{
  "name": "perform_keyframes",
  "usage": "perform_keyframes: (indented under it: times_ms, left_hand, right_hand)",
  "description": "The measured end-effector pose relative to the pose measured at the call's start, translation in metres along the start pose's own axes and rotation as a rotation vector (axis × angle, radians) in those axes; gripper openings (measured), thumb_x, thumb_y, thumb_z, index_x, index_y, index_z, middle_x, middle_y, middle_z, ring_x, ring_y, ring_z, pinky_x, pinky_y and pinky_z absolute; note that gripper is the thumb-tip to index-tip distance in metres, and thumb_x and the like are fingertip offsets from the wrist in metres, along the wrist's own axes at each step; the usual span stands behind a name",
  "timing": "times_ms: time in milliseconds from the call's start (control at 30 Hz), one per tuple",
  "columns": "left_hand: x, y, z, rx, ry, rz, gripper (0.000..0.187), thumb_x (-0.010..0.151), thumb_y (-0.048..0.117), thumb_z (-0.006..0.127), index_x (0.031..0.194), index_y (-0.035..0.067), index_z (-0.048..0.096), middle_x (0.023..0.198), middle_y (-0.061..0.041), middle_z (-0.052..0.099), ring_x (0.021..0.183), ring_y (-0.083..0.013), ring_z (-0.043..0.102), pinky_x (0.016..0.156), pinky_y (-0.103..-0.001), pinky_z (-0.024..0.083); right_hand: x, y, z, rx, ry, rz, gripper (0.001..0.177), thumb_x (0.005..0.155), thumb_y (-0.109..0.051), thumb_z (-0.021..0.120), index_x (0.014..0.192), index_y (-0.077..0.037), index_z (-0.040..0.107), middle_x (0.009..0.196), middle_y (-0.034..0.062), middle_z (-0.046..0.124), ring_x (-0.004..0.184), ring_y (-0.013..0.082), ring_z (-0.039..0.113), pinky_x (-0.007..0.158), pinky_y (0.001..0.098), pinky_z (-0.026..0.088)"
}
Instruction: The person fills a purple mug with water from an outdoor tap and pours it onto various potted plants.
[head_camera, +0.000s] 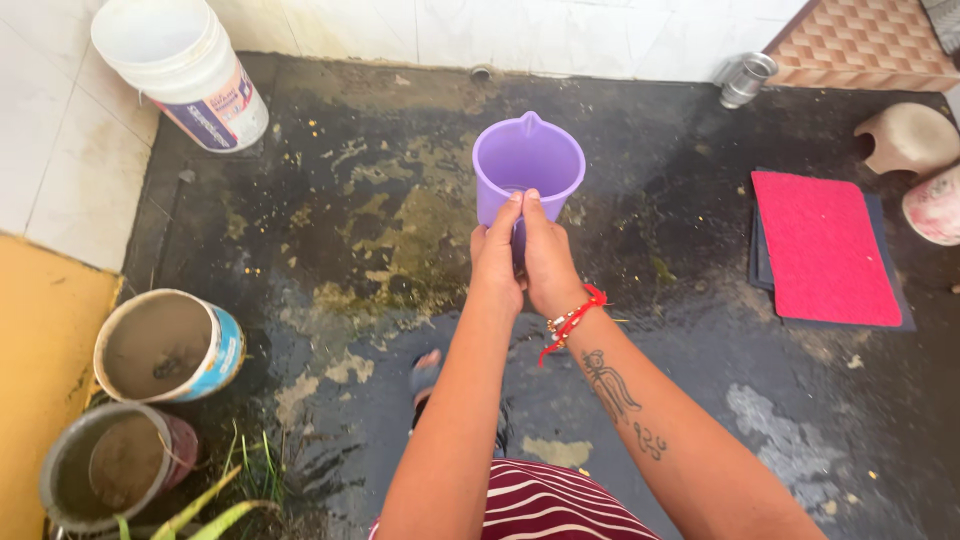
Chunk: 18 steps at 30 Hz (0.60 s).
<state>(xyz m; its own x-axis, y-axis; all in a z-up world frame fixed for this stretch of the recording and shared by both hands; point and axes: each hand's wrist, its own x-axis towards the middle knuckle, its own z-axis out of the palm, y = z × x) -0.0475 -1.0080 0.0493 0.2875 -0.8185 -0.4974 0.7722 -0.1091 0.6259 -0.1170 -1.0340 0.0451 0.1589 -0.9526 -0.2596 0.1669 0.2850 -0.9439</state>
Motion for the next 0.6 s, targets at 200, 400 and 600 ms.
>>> perform_keyframes:
  times_ms: [200,400,600]
  left_hand:
    - [0.089,0.050,0.032,0.046,0.010,0.012,0.087,0.067,0.055,0.081,0.131,0.006,0.047,0.113,-0.012,0.067,0.093,-0.0234,0.069,0.057,-0.040,0.051]
    - [0.206,0.123,0.078,0.130,-0.149,0.023,0.087,0.066,0.056,0.079,0.125,0.001,0.048,0.109,-0.016,0.064,0.093,-0.0279,0.069,0.067,-0.054,0.059]
    - [0.301,0.210,0.096,0.354,-0.318,-0.054,0.079,0.071,0.063,0.079,0.102,-0.006,0.057,0.096,-0.023,0.067,0.091,-0.0397,0.071,0.083,-0.062,0.061]
  right_hand:
    - [0.091,-0.039,0.033,0.002,-0.079,0.052,0.056,0.096,-0.055,0.050,0.108,-0.002,0.066,0.095,0.0064,0.071,0.080,0.0151,0.069,0.062,0.0336,0.057]
    - [0.218,-0.082,0.071,0.010,-0.087,-0.056,0.059,0.104,-0.054,0.052,0.107,0.003,0.067,0.092,0.0075,0.068,0.079,0.0163,0.063,0.066,0.0348,0.053]
    - [0.313,-0.113,0.116,0.013,-0.107,-0.072,0.056,0.105,-0.055,0.051,0.090,-0.003,0.063,0.084,0.0077,0.064,0.074,0.0186,0.063,0.070,0.0362,0.054]
